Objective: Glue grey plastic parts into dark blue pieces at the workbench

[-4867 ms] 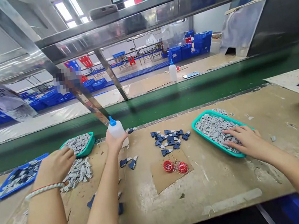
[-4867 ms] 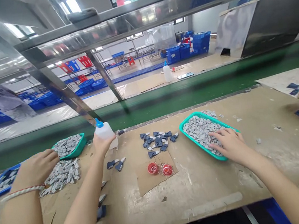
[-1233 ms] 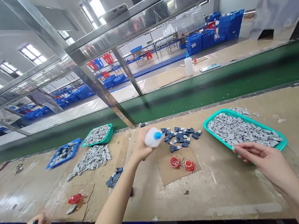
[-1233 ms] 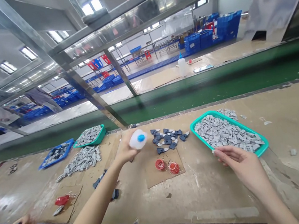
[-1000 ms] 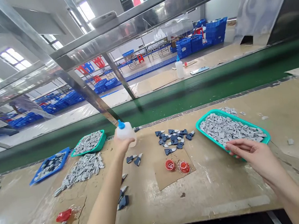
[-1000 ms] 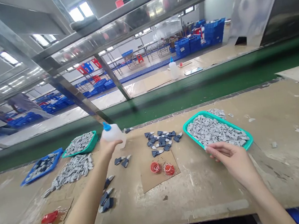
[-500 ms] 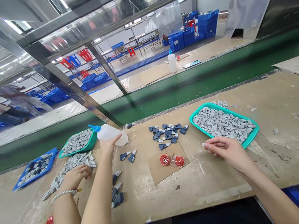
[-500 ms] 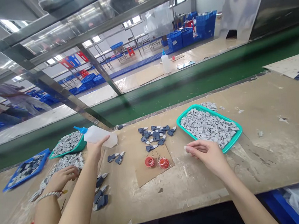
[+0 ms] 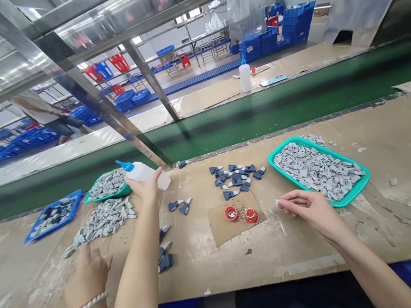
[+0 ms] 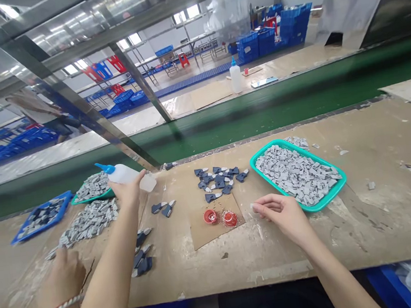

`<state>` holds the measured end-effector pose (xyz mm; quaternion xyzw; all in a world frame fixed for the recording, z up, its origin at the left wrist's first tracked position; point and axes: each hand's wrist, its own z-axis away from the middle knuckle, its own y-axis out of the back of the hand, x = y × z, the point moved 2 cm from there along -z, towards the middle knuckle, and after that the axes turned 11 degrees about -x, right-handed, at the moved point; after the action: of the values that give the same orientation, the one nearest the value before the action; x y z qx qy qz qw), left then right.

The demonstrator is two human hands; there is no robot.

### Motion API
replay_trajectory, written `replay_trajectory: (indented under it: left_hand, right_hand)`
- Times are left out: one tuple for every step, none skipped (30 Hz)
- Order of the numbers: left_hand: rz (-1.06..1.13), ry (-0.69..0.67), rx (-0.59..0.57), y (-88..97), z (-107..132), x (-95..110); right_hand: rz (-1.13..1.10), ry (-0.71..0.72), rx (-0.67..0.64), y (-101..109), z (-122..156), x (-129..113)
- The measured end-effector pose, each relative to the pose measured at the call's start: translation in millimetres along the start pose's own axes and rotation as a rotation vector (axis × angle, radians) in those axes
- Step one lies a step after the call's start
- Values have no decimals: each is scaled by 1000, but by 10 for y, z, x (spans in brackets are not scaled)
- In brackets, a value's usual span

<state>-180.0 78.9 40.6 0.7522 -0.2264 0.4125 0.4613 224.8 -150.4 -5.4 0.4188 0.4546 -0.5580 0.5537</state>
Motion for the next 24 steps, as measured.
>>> replay_trajectory:
  left_hand:
    - [-43, 40, 42, -47, -12, 3]
    - [-92, 66, 67, -94, -17, 8]
    - [-128, 86, 83, -134, -15, 15]
    - [-155, 95, 86, -166, -2, 28]
    - [-174, 102, 85, -185, 25, 47]
    - [-186, 113, 84, -192, 70, 70]
    - [-195, 132, 88, -189, 135, 98]
    - [-203, 143, 118, -179, 223, 133]
    - [-214, 122, 171, -169, 330, 178]
    - [-227, 54, 226, -171, 449, 232]
    - [-242, -67, 233, -197, 569, 295]
    - [-257, -228, 165, -257, 682, 361]
    - [-270, -395, 36, -348, 782, 422]
    - [-278, -539, -142, -463, 863, 469]
    - [-280, -634, -335, -589, 921, 500]
    - [-277, -689, -499, -714, 952, 516]
    - [-271, -713, -618, -829, 957, 520]
    - [-259, -719, -695, -932, 940, 516]
    - [-239, -717, -762, -1024, 910, 505]
    - [-214, -703, -817, -1102, 874, 487]
    - [-185, -678, -856, -1164, 837, 463]
    - [-150, -642, -878, -1209, 801, 434]
    - [-110, -598, -882, -1237, 770, 402]
    - [-65, -548, -869, -1247, 745, 368]
  right_hand:
    - [3, 1, -2, -11, -3, 1]
    - [6, 2, -5, -23, -6, 3]
    - [9, 5, -7, -34, -8, 6]
    - [12, 8, -8, -45, -10, 10]
    - [15, 13, -6, -54, -11, 15]
    - [19, 18, -2, -61, -13, 22]
    - [22, 23, 5, -65, -16, 29]
    - [24, 26, 12, -69, -20, 36]
    - [25, 26, 20, -73, -27, 45]
    - [21, 23, 21, -80, -38, 53]
    - [14, 16, 18, -89, -52, 62]
    - [2, 7, 9, -104, -69, 70]
    - [-13, -5, -4, -122, -88, 79]
    - [-32, -18, -18, -144, -107, 87]
    - [-54, -30, -31, -168, -125, 95]
    - [-78, -42, -40, -192, -140, 102]
    - [-102, -49, -45, -215, -150, 110]
    - [-125, -53, -49, -236, -155, 117]
    - [-143, -55, -48, -254, -155, 125]
    - [-158, -56, -45, -267, -152, 132]
    - [-170, -60, -44, -277, -145, 141]
    - [-179, -64, -44, -285, -138, 149]
    - [-185, -68, -46, -292, -132, 156]
    - [-188, -71, -50, -299, -127, 161]
